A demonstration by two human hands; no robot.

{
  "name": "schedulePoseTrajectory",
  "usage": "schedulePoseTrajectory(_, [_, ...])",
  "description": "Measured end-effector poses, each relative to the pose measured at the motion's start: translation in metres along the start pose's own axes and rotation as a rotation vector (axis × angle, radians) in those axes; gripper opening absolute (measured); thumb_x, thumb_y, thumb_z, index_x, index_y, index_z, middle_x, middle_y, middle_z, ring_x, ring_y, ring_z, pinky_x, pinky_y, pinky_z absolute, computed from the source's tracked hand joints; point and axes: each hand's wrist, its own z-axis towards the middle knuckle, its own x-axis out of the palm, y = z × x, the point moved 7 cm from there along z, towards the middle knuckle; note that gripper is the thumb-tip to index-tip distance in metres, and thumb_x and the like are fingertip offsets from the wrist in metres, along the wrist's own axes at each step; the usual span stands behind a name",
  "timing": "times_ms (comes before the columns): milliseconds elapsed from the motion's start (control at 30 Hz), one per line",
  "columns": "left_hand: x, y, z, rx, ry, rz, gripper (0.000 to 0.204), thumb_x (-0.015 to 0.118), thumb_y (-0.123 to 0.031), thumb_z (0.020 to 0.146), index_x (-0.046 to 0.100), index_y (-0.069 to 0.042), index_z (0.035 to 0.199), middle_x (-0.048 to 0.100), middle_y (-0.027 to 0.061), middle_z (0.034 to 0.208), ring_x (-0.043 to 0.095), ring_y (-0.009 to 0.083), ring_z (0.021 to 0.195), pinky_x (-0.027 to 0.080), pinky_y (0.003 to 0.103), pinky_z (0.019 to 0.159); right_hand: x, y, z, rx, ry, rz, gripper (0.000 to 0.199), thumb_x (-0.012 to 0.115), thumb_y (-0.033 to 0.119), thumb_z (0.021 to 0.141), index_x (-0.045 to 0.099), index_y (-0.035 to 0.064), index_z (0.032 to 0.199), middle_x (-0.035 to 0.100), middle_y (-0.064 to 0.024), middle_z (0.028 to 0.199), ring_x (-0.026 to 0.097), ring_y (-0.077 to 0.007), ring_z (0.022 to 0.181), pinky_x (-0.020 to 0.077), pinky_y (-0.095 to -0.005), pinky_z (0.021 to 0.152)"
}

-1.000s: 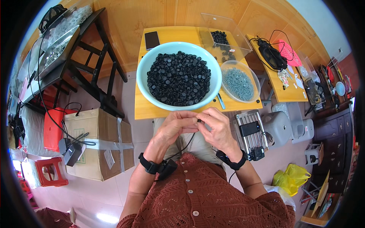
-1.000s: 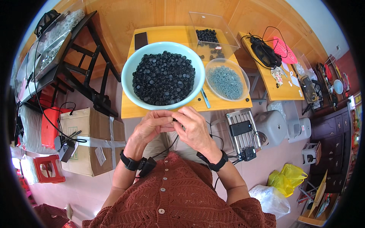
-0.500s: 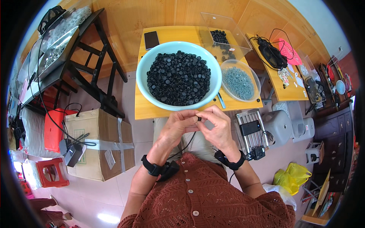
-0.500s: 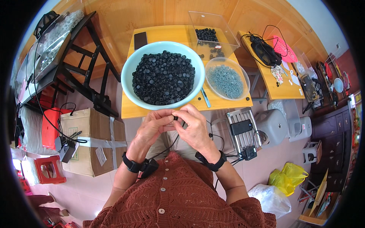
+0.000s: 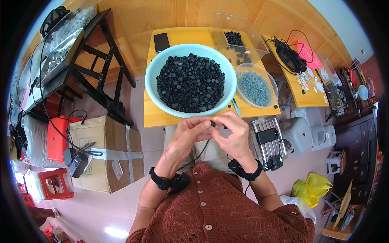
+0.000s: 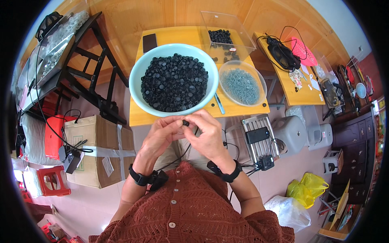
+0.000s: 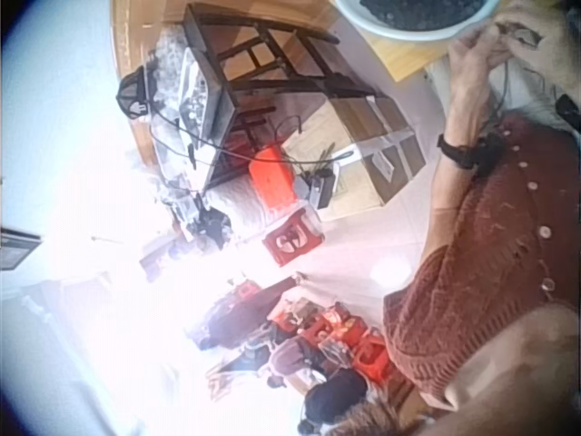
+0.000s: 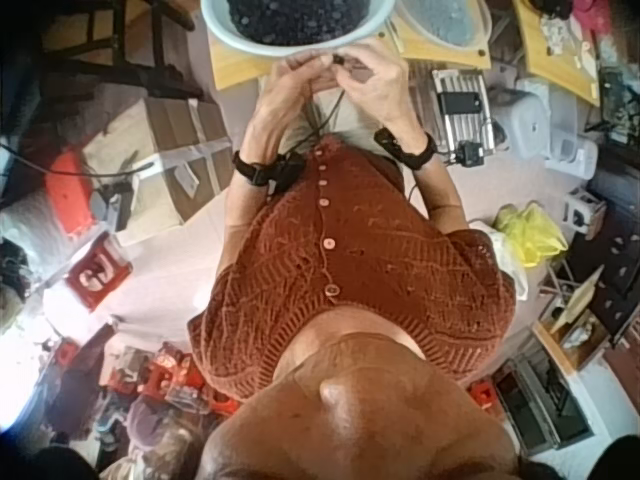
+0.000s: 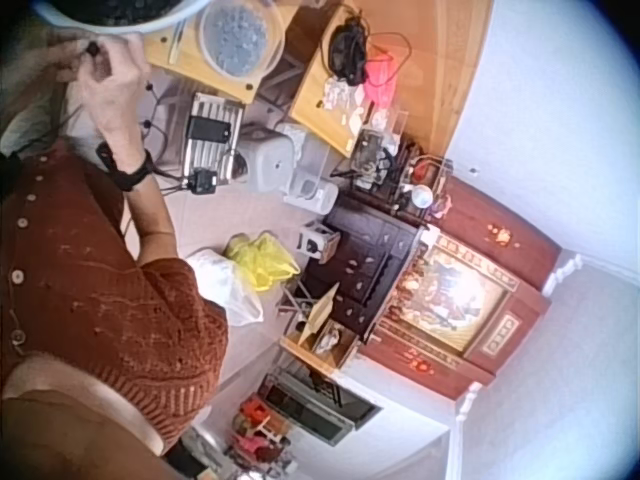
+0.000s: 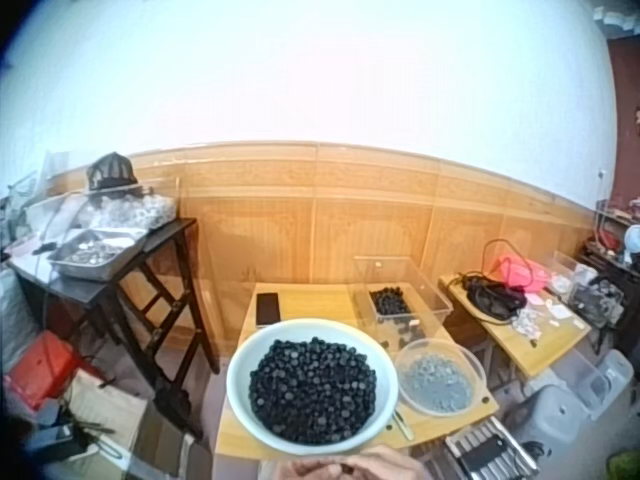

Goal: Sorting and assembling small black plastic components

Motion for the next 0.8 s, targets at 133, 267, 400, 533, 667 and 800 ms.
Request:
schedulePoseTrajectory(133, [0.007,-0.002,-0.002,-0.026,0.031,-0.142,0.022,0.055,-0.007,0.088,0.059,0.002,0.107,0.064,0.0145,0.100,0.064,0.0200,0.091,0.053,0.035,0.083,-0.004,-0.016,0.001,0.099,-0.013,0.246,0.023,0.067,-0.004,0.070,0.066,0.0000,0.092,0.060,-0.0061,0.083,0.059,-0.0123,0.070,0.0474,-0.0248,0.064])
schedulePoseTrajectory(267, [0.003,0.001,-0.001,-0.025,-0.018,-0.164,0.018,0.056,-0.007,0.087,0.060,0.000,0.103,0.064,0.0132,0.098,0.064,0.0188,0.090,0.055,0.035,0.080,-0.004,-0.015,0.001,0.079,-0.011,0.263,0.025,0.067,-0.005,0.070,0.065,0.0001,0.095,0.060,-0.0069,0.085,0.060,-0.0136,0.072,0.0474,-0.0252,0.065])
schedulePoseTrajectory(400, [0.002,0.001,-0.002,-0.005,-0.037,-0.139,0.016,0.057,-0.007,0.086,0.061,-0.001,0.100,0.064,0.0109,0.095,0.064,0.0172,0.088,0.055,0.034,0.079,-0.005,0.001,0.000,-0.057,-0.011,0.020,0.032,0.068,-0.006,0.068,0.064,-0.0001,0.099,0.059,-0.0084,0.085,0.060,-0.0161,0.073,0.0480,-0.0267,0.066])
schedulePoseTrajectory(533, [0.002,0.004,-0.001,0.008,-0.047,-0.120,0.018,0.060,-0.012,0.085,0.061,-0.005,0.101,0.065,0.0061,0.095,0.062,0.0133,0.084,0.052,0.032,0.077,-0.004,0.000,-0.003,-0.127,-0.061,-0.047,0.034,0.069,-0.007,0.065,0.063,-0.0002,0.098,0.059,-0.0094,0.082,0.061,-0.0178,0.072,0.0485,-0.0276,0.065])
schedulePoseTrajectory(667, [0.006,0.004,-0.001,-0.069,-0.017,-0.185,0.020,0.055,-0.019,0.089,0.061,-0.004,0.100,0.063,0.0047,0.093,0.062,0.0126,0.083,0.052,0.032,0.076,-0.007,-0.004,0.001,-0.117,-0.083,-0.028,0.034,0.069,-0.008,0.063,0.064,0.0001,0.096,0.059,-0.0092,0.082,0.060,-0.0179,0.069,0.0485,-0.0275,0.062])
schedulePoseTrajectory(800, [0.011,0.005,-0.001,-0.079,-0.001,-0.095,0.023,0.052,-0.022,0.090,0.061,-0.003,0.100,0.063,0.0047,0.092,0.062,0.0127,0.082,0.052,0.032,0.076,-0.006,-0.006,0.002,-0.143,-0.061,-0.065,0.033,0.069,-0.009,0.064,0.064,-0.0001,0.095,0.060,-0.0092,0.084,0.060,-0.0171,0.066,0.0481,-0.0267,0.059])
